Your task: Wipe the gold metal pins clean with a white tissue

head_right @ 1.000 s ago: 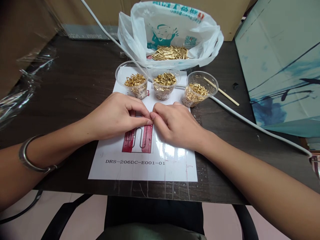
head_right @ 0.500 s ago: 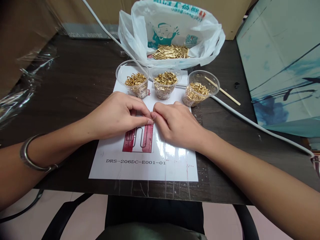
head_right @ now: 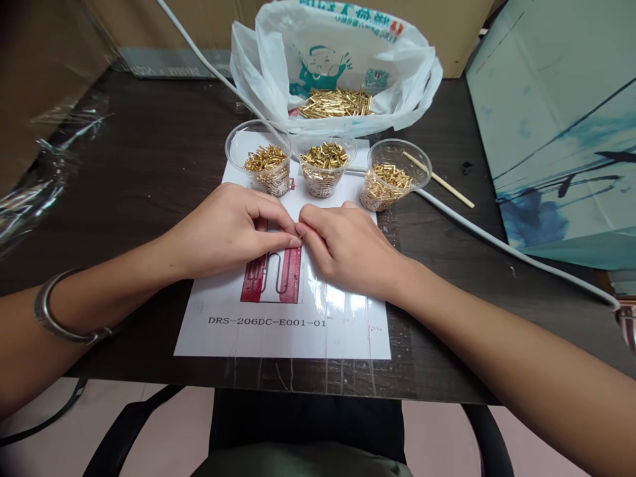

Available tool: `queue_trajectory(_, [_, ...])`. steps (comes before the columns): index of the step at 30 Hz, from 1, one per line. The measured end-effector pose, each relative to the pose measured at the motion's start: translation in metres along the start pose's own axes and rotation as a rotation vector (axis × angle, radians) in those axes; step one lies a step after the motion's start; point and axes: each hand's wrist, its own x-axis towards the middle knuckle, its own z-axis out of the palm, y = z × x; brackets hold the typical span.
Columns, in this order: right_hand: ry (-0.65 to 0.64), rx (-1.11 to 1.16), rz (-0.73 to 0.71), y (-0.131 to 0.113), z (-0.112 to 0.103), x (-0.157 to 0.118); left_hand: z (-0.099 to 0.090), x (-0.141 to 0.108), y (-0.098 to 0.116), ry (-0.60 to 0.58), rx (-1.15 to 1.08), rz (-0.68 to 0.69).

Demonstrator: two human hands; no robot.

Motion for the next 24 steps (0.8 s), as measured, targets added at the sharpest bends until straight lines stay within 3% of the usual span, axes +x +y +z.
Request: queue_trajectory(24, [0.037, -0.083, -0.057, 0.0003, 0.0029, -0.0035, 0.0004, -0.0019, 0.001, 0.01, 0.009, -0.007])
